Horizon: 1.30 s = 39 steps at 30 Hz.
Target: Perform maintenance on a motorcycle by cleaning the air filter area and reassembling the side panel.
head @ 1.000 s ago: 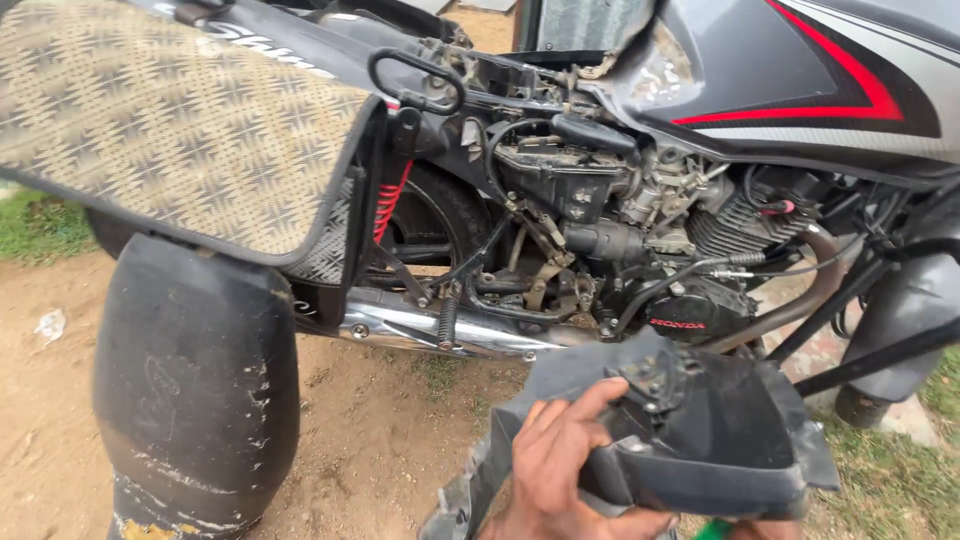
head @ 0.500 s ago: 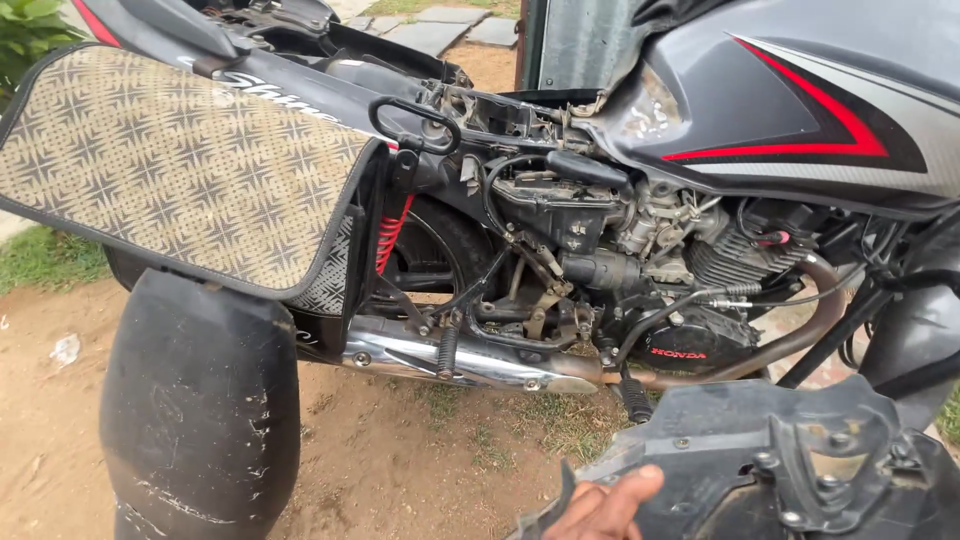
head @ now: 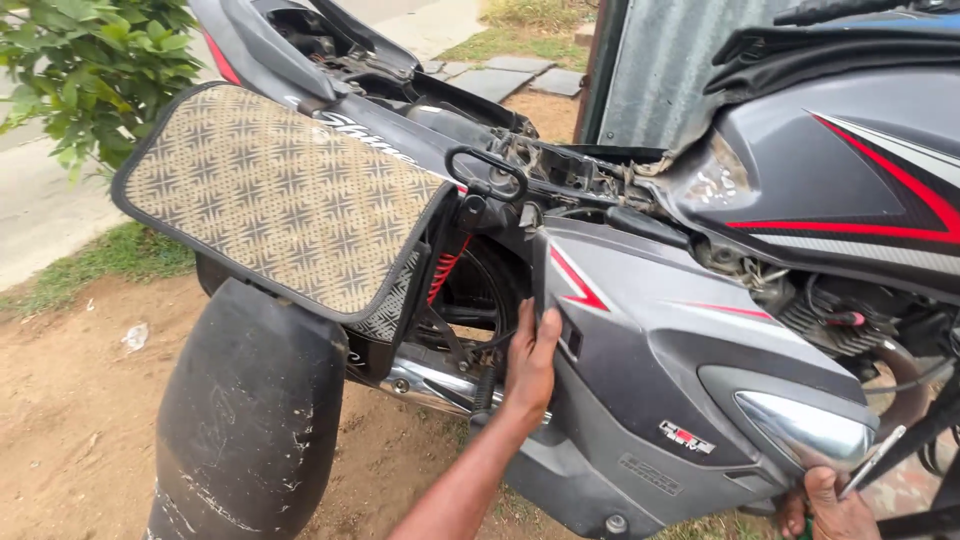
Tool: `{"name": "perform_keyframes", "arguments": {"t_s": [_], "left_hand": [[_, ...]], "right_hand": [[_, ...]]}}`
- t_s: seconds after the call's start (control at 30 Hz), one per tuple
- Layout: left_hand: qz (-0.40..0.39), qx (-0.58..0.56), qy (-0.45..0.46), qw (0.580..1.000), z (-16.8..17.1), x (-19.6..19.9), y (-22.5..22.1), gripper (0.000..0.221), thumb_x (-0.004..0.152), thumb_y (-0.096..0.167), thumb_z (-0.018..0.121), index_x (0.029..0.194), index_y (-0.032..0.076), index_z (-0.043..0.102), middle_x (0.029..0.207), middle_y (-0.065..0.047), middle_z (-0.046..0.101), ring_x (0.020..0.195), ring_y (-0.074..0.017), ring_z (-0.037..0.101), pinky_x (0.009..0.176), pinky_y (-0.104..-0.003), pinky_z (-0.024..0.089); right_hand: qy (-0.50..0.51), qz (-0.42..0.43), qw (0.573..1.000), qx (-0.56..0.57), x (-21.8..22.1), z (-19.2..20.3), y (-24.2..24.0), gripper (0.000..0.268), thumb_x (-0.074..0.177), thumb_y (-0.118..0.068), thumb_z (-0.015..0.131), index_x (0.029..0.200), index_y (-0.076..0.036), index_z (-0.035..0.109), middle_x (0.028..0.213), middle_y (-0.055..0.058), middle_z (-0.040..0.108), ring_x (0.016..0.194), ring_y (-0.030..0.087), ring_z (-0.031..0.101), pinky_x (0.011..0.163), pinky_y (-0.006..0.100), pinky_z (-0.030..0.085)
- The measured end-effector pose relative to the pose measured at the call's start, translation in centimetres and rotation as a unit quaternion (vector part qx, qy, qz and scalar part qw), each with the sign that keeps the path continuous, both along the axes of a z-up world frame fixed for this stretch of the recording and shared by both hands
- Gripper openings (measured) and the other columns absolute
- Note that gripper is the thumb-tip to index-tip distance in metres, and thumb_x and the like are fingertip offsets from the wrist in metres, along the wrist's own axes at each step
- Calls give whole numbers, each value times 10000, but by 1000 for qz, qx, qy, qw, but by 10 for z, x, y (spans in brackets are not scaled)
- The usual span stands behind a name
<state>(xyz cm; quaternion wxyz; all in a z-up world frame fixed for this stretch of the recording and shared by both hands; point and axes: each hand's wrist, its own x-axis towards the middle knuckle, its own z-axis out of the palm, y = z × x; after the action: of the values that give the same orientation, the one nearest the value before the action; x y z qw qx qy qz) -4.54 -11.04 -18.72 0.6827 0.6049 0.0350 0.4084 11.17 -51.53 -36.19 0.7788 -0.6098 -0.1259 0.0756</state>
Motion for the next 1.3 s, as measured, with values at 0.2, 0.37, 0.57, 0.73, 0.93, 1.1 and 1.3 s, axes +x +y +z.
{"name": "perform_keyframes", "arguments": {"t_s": [0.2,0.37,0.57,0.73,0.93,1.1,1.3], "left_hand": [[26,-45,178,983,-29,60,28,788,972,659,412,1454,45,510,1385,-149,614,1276,-257,569,1078,-377,420],[13,-103,105,989,-8,71,56,809,953,674,427,1449,42,526,1400,-156,594,1287,-271,540,1077,-389,413],[2,-100,50,994,-9,89,93,830,969,697,436,1506,64,439,1495,-89,512,1391,-206,455,1158,-362,335],[12,-58,49,997,-9,100,92,853,976,719,404,1500,51,485,1467,-153,569,1373,-277,492,1152,-390,351],[45,-39,93,994,-5,98,70,915,931,758,363,1590,124,321,1534,-124,466,1422,-282,437,1142,-411,351],[70,-5,70,995,8,90,55,929,947,784,321,1576,103,385,1490,-172,547,1381,-328,513,1119,-430,393],[185,3,111,976,15,91,45,949,948,751,397,1539,9,411,1408,-235,600,1301,-362,591,1068,-449,461]], "right_hand": [[34,-174,960,-217,-31,64,54,689,995,-530,615,1268,102,637,473,141,420,465,230,432,463,367,337],[10,-123,989,-83,-17,80,100,599,966,-472,674,1247,52,600,591,28,442,488,151,446,450,308,366],[-58,-74,990,-101,4,95,140,621,947,-517,626,1181,56,580,605,44,483,503,154,503,444,315,445],[-96,-65,984,-134,36,91,144,622,949,-546,587,1131,46,539,591,35,490,514,145,540,454,310,500],[-83,-55,988,-121,57,86,138,558,956,-546,591,1118,-13,558,609,12,471,510,126,490,445,295,457],[-103,-63,986,-117,60,90,137,558,972,-531,608,1110,6,545,594,28,458,503,125,490,450,282,454],[-59,-62,993,-76,67,89,143,565,1015,-548,589,1155,-2,559,605,13,457,496,106,472,453,261,427]]}}
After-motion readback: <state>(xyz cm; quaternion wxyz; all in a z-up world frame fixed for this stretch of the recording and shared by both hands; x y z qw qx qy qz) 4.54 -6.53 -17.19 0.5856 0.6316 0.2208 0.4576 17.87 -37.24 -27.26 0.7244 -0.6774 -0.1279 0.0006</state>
